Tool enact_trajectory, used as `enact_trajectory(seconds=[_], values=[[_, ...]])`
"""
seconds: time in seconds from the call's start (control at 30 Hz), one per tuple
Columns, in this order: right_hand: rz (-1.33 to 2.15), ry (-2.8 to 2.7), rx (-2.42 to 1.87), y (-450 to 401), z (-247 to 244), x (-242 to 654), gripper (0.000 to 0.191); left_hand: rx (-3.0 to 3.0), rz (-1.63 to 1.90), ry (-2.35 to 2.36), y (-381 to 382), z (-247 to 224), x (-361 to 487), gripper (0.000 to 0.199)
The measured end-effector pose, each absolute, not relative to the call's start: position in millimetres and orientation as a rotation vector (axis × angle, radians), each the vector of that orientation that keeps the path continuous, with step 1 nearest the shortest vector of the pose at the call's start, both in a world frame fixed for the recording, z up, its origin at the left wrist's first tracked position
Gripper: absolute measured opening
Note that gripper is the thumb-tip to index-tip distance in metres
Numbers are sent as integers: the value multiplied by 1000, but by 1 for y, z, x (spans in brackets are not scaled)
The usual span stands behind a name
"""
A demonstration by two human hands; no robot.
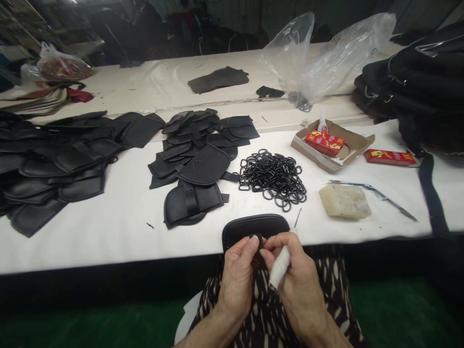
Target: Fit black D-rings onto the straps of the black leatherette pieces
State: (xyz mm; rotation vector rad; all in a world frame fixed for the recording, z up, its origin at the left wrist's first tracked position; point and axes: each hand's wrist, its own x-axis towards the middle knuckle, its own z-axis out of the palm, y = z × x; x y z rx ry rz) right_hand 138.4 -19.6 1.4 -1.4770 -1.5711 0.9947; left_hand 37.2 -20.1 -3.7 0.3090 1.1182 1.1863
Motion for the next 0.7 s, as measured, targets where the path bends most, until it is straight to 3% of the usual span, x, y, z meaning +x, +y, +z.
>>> enact_trajectory(seconds=[0.4,0.7], values=[[234,-1924,-1020,-23,-17,143,21,223,1197,1077,-19,-5,36,23],[128,-1970,-1004,-23,-15,142,17,352,1136,1140,-17,-7,33,25]])
